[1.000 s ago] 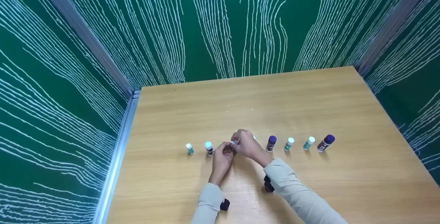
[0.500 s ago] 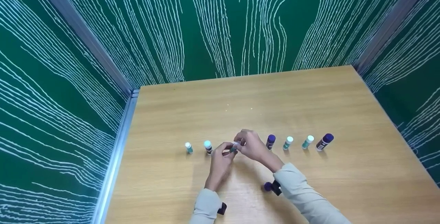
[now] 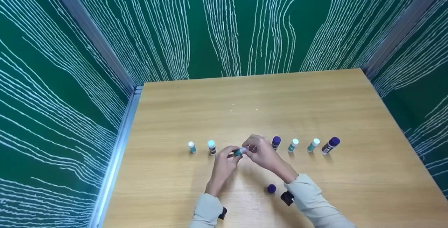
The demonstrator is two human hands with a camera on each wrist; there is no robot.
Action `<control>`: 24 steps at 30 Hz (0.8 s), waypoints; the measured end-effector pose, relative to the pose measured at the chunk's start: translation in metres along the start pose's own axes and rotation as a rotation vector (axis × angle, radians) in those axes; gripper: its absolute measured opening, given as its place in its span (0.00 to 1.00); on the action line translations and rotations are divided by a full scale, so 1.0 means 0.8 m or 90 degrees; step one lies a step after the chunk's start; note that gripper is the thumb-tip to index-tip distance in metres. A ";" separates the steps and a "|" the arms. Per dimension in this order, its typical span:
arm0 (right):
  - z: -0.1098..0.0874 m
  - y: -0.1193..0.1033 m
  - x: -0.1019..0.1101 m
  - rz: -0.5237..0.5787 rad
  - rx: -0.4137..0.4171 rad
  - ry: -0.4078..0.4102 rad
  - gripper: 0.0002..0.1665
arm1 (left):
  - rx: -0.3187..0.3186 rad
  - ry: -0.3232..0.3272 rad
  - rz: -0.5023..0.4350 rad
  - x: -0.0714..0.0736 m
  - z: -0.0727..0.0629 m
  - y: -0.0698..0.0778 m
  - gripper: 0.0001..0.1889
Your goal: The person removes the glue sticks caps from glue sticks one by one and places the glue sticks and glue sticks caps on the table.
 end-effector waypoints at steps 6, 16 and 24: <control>-0.006 -0.004 0.002 0.000 0.004 -0.005 0.04 | -0.016 -0.015 -0.011 0.001 -0.004 0.003 0.12; -0.010 -0.014 0.016 -0.011 -0.010 -0.005 0.06 | 0.006 0.005 0.011 0.007 -0.004 -0.007 0.11; -0.022 -0.017 0.019 -0.024 0.000 -0.007 0.08 | 0.059 0.037 -0.014 0.010 -0.004 -0.022 0.11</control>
Point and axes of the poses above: each hand's wrist, its own z-axis towards the middle knuckle, its own x-axis out of the back of the hand, y = z × x, the point moved 6 cm from there along z, towards the middle knuckle, and after that the axes turned 15 degrees about x, right-handed, at the moved point
